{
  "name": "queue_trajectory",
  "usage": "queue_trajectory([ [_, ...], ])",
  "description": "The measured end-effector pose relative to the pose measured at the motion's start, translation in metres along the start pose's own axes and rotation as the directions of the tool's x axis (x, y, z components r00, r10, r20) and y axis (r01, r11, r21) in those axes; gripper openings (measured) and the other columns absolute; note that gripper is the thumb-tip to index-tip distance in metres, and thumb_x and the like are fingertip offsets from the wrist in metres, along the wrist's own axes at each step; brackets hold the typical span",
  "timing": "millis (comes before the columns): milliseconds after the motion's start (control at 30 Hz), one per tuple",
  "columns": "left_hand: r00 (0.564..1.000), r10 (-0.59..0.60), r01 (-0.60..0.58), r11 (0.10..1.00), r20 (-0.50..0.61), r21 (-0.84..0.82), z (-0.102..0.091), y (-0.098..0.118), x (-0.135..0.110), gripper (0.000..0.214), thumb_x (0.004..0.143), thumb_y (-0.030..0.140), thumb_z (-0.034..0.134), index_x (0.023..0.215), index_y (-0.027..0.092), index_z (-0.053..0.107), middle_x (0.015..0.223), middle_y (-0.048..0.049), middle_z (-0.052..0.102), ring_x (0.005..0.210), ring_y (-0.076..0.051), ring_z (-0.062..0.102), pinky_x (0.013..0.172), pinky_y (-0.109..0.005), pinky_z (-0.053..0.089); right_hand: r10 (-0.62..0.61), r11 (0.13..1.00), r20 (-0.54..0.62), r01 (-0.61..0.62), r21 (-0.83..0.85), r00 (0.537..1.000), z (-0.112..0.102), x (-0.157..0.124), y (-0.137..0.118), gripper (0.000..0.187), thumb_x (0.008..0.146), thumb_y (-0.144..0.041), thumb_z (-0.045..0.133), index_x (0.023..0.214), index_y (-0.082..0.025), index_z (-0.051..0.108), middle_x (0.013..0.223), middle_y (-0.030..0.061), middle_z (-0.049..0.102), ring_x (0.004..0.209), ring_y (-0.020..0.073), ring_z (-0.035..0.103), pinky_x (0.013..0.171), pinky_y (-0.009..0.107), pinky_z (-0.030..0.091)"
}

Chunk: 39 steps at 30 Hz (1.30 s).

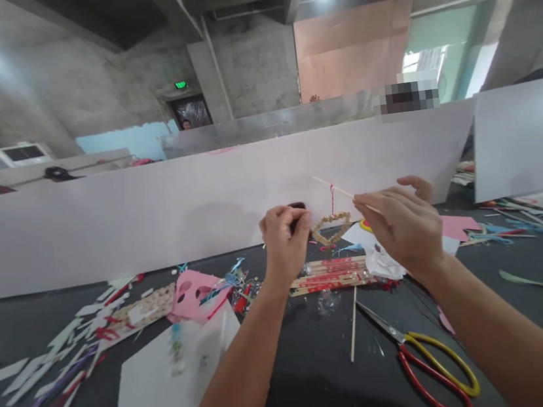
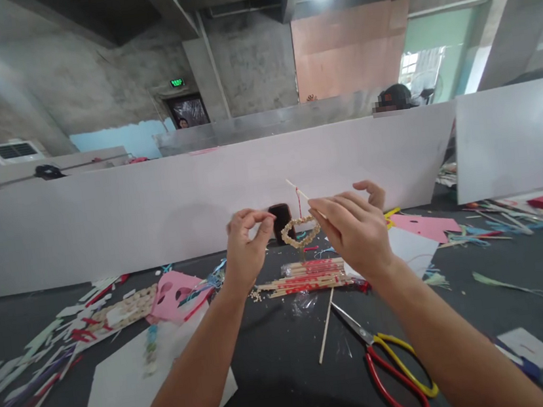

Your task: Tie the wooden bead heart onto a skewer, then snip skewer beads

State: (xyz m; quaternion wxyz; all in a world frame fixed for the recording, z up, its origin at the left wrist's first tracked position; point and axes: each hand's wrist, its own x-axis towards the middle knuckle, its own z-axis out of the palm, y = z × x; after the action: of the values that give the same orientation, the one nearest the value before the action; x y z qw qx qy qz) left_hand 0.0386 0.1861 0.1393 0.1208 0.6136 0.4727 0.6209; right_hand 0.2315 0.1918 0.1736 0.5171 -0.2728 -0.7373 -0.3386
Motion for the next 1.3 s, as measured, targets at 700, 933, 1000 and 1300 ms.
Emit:
queue_trajectory([
  [700,0.609,-0.510,0.768,0.186,0.608,-0.613,0.024,0.020,-0.068,0.023,0.067,0.029,0.074,0.083,0.014,0.066,0.065,0.0033,0.056,0.051,-0.003,0.047,0.045,-0.014,0.036,0.204,0.955,0.124,-0.226,0.192,0.971,-0.004,-0.082,-0.070,0.027,0.082,-0.011,0.058,0.105,-0.025,0.062,0.101,0.0014,0.070,0.090,0.0175,0.060,0.089,0.041,0.035],
  [933,0.602,-0.565,0.776,0.246,0.564,-0.581,0.008,0.011,-0.075,0.029,0.063,0.033,0.076,0.078,0.011,0.065,0.055,0.0040,0.047,0.047,-0.003,0.039,0.042,-0.014,0.030,0.306,0.864,0.255,-0.380,0.329,0.917,-0.015,-0.109,-0.075,0.033,0.085,-0.016,0.051,0.117,-0.024,0.054,0.108,0.0078,0.064,0.100,0.0203,0.059,0.084,0.036,0.047],
  [1000,0.615,-0.558,0.768,0.261,0.557,-0.585,0.005,0.009,-0.076,0.031,0.063,0.036,0.076,0.077,0.011,0.065,0.054,0.0044,0.045,0.048,-0.004,0.038,0.042,-0.014,0.028,0.347,0.821,0.312,-0.448,0.355,0.884,-0.015,-0.110,-0.077,0.022,0.086,-0.021,0.050,0.107,-0.024,0.056,0.097,0.0046,0.067,0.091,0.0193,0.062,0.077,0.032,0.049],
  [1300,0.649,-0.591,0.738,0.332,0.480,-0.588,-0.001,0.004,-0.082,0.042,0.060,0.050,0.075,0.077,0.012,0.065,0.058,0.0027,0.051,0.048,-0.004,0.041,0.048,-0.018,0.033,0.360,0.797,0.327,-0.470,0.379,0.874,0.006,-0.088,-0.097,0.012,0.085,-0.034,0.054,0.091,-0.024,0.058,0.075,-0.0003,0.067,0.069,0.0178,0.063,0.066,0.032,0.047],
])
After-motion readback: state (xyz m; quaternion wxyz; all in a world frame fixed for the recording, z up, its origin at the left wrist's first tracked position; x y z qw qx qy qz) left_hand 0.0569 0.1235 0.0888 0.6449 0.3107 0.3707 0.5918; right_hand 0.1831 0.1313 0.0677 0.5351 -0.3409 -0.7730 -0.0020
